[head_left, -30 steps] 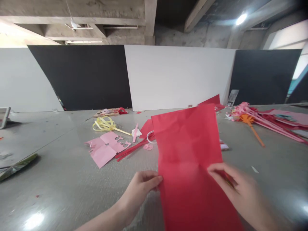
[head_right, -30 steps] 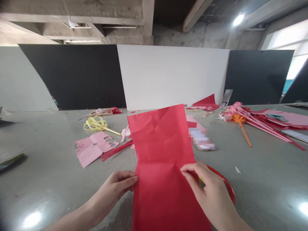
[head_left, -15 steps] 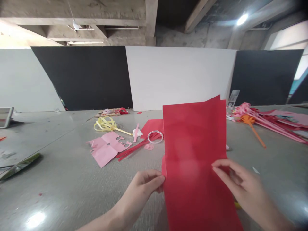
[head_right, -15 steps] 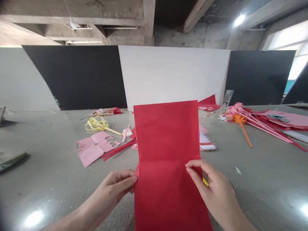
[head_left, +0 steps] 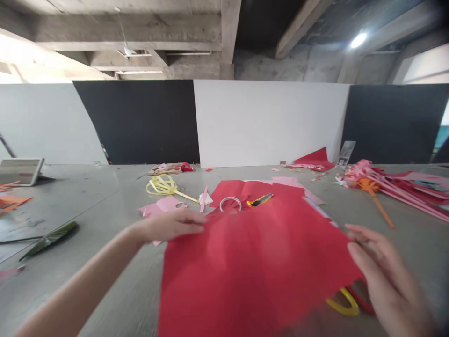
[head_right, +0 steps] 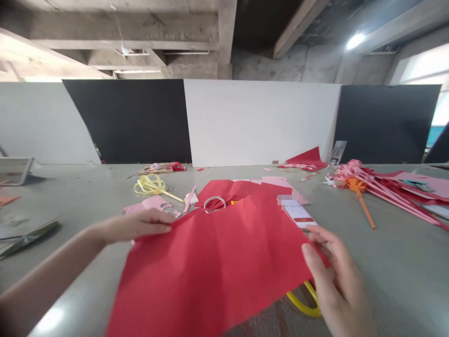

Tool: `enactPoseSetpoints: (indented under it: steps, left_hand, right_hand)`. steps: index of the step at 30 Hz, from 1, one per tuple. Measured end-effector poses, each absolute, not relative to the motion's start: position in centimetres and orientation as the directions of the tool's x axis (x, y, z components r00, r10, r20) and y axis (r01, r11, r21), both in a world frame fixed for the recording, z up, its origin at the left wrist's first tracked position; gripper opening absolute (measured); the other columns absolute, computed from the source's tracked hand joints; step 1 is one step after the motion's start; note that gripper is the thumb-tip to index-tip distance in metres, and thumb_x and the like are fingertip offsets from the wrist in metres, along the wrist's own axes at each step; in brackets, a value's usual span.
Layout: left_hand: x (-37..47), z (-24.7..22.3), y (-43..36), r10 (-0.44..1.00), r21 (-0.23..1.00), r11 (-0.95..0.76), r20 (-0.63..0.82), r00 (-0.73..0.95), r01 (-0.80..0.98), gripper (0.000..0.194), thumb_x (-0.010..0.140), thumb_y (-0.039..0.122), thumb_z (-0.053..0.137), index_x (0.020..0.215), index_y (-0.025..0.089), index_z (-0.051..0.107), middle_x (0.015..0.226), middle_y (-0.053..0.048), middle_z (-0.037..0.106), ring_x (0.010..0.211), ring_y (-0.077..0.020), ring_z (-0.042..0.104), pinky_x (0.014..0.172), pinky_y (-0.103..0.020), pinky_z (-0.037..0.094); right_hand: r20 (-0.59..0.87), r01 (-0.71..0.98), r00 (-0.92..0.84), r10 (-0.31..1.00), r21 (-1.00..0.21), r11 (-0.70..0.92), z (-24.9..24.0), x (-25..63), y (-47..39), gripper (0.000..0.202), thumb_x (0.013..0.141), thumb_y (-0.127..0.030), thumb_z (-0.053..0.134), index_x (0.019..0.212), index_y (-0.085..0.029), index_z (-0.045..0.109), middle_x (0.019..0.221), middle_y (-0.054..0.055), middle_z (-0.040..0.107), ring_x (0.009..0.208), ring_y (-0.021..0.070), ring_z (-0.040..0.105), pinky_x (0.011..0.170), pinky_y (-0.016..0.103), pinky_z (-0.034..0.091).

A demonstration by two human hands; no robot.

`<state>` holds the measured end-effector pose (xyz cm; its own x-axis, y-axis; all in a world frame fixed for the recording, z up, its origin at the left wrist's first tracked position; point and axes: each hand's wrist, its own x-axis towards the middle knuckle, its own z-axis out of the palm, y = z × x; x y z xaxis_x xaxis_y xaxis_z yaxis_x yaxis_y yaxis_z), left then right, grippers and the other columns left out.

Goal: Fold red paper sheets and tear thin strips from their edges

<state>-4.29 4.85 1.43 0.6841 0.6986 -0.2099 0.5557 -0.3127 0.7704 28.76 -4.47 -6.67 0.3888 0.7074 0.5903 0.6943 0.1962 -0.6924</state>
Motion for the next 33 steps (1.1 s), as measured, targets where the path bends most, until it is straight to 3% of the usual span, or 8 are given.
enactPoseSetpoints:
  steps: [2,5,10,16,20,23,27,33]
  left_hand:
    - [-5.9,3.6,7.0,0.537,0.709,-0.305,-0.424,0.729,0.636,0.026,0.079,0.04,0.05,0.091,0.023,0.066,0.091,-0.001,0.065,0.085,-0.0222,0.058,0.071,-0.029,0.044]
    - [-5.6,4.5,9.9,0.449,0.632,-0.346,-0.538,0.714,0.693,0.021,0.066,0.037,0.066,0.079,0.022,0.07,0.077,-0.002,0.068,0.073,-0.023,0.061,0.062,-0.029,0.045]
    - [0.5,1.8,11.4,0.373,0.568,-0.492,-0.547,0.75,0.659,0.017,0.044,0.023,0.078,0.057,0.024,0.068,0.058,0.004,0.066,0.059,-0.0184,0.059,0.052,-0.023,0.04]
    - [8.0,0.4,10.3,0.233,0.597,-0.587,-0.523,0.82,0.547,0.02,0.043,0.017,0.079,0.058,0.021,0.066,0.058,0.002,0.066,0.061,-0.0202,0.06,0.05,-0.023,0.037]
    - [10.4,1.1,9.8,0.162,0.632,-0.604,-0.5,0.851,0.486,0.02,0.047,0.014,0.077,0.063,0.018,0.066,0.059,0.001,0.067,0.063,-0.0208,0.061,0.056,-0.025,0.04]
    - [10.5,2.0,9.4,0.221,0.63,-0.632,-0.412,0.884,0.451,0.021,0.055,0.021,0.072,0.074,0.015,0.065,0.063,0.002,0.066,0.069,-0.0199,0.061,0.063,-0.026,0.04]
    - [8.5,3.2,9.5,0.433,0.579,-0.663,-0.222,0.874,0.475,0.042,0.067,0.034,0.062,0.104,0.016,0.055,0.096,-0.002,0.062,0.091,-0.0218,0.053,0.073,-0.027,0.037]
    - [5.7,2.7,9.5,0.525,0.562,-0.61,-0.24,0.817,0.558,0.026,0.057,0.034,0.069,0.077,0.019,0.061,0.084,0.0,0.06,0.082,-0.0232,0.054,0.07,-0.029,0.038]
  right_hand:
    - [0.534,0.605,0.44,0.722,-0.77,0.201,-6.3,29.4,-4.3,0.028,0.08,-0.05,0.036,0.094,-0.028,0.046,0.086,0.004,0.059,0.079,0.0199,0.058,0.063,0.023,0.049]
    - [0.478,0.598,0.428,0.767,-0.786,0.156,-6.5,29.8,-3.9,0.026,0.081,-0.047,0.035,0.09,-0.026,0.048,0.079,0.003,0.057,0.076,0.0197,0.057,0.062,0.023,0.047]
    - [0.498,0.671,0.052,0.866,-0.66,0.339,-7.9,28.5,-3.4,0.018,0.08,-0.039,0.039,0.085,-0.028,0.053,0.085,0.001,0.059,0.079,0.0192,0.058,0.067,0.025,0.047]
    - [0.438,0.635,-0.252,0.863,-0.597,0.489,-9.0,25.6,-4.2,0.026,0.073,-0.038,0.051,0.098,-0.031,0.057,0.104,0.001,0.06,0.1,0.0235,0.053,0.082,0.032,0.044]
    - [0.334,0.617,-0.354,0.874,-0.619,0.486,-9.0,24.1,-4.9,0.019,0.076,-0.032,0.05,0.089,-0.022,0.058,0.089,0.002,0.062,0.084,0.017,0.057,0.074,0.025,0.044]
    - [0.296,0.649,-0.264,0.918,-0.65,0.396,-9.4,23.6,-4.8,0.021,0.081,-0.029,0.042,0.07,-0.019,0.057,0.067,-0.001,0.058,0.066,0.0136,0.054,0.061,0.021,0.042]
    - [0.18,0.533,-0.177,0.968,-0.809,0.248,-9.6,23.7,-4.3,0.028,0.08,-0.036,0.045,0.062,-0.017,0.054,0.06,-0.002,0.055,0.06,0.013,0.051,0.053,0.02,0.038]
    - [0.024,0.179,-0.237,0.971,-0.982,0.067,-8.5,23.6,-4.6,0.034,0.076,-0.047,0.049,0.075,-0.016,0.062,0.073,0.003,0.063,0.075,0.0194,0.057,0.064,0.025,0.044]
